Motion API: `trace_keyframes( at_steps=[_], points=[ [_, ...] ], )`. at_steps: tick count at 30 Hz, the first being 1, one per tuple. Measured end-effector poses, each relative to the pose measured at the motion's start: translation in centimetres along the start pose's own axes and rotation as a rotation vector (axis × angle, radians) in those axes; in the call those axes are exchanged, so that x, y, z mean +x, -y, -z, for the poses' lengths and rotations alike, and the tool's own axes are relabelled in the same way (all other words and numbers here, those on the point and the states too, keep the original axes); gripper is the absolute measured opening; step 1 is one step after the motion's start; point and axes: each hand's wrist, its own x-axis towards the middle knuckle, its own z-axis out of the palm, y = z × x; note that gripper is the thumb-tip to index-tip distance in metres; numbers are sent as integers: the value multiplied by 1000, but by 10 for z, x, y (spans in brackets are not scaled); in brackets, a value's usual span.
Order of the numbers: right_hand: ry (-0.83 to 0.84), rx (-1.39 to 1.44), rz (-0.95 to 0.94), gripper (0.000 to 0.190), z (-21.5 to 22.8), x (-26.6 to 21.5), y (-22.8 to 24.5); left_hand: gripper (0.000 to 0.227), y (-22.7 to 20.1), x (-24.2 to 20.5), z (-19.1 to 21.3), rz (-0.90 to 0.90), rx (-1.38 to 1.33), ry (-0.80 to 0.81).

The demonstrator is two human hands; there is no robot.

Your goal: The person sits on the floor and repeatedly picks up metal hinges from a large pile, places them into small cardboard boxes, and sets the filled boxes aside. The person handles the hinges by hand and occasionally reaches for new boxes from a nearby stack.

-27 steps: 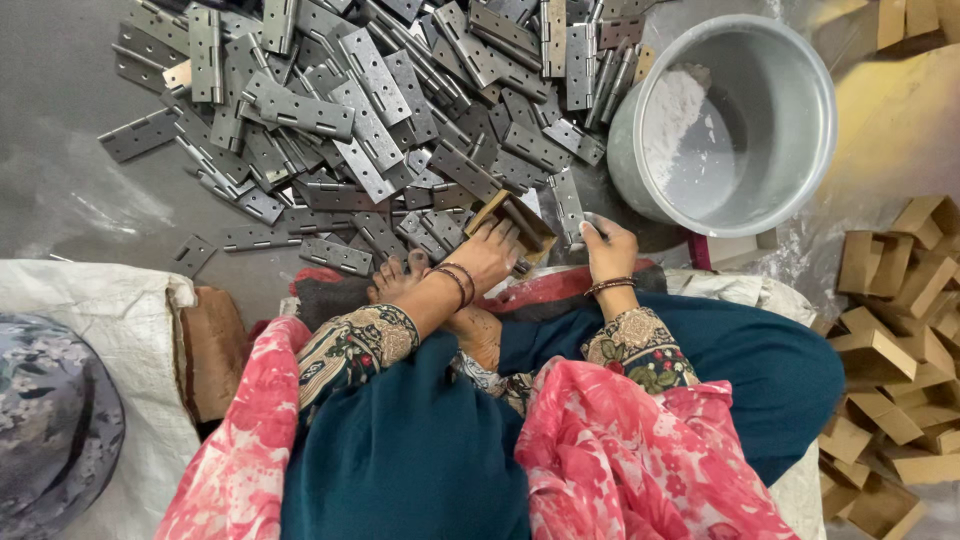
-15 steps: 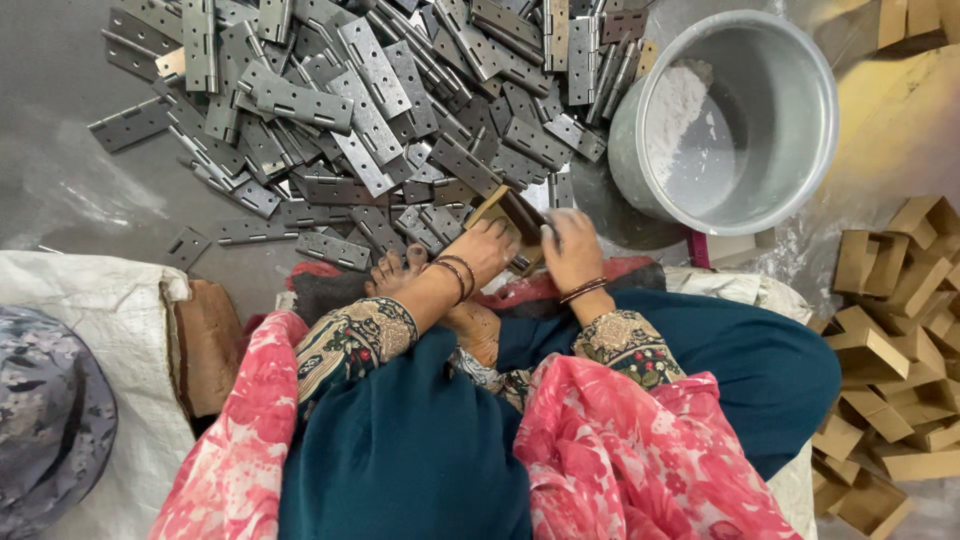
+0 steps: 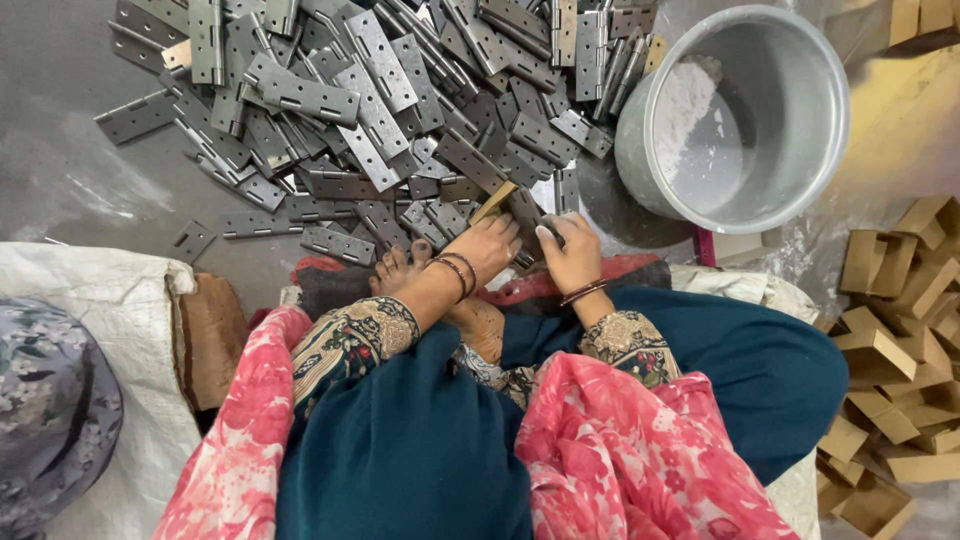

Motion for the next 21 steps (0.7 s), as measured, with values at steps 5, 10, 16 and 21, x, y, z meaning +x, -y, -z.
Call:
trace_keyframes(
  at_steps=[5, 10, 16, 21],
  points=[
    [257, -114, 71, 31, -6, 8, -23, 32, -1, 7, 5, -20, -74, 314],
    [354, -364, 203, 57, -19, 5, -14, 48, -1, 3, 6, -40, -73, 284],
    [364, -342, 63, 54, -12, 6, 4, 39, -1, 0, -2, -24, -75, 286],
    [273, -324, -37, 39, -25, 2, 11, 32, -1, 1, -2, -13, -56, 192]
  ],
)
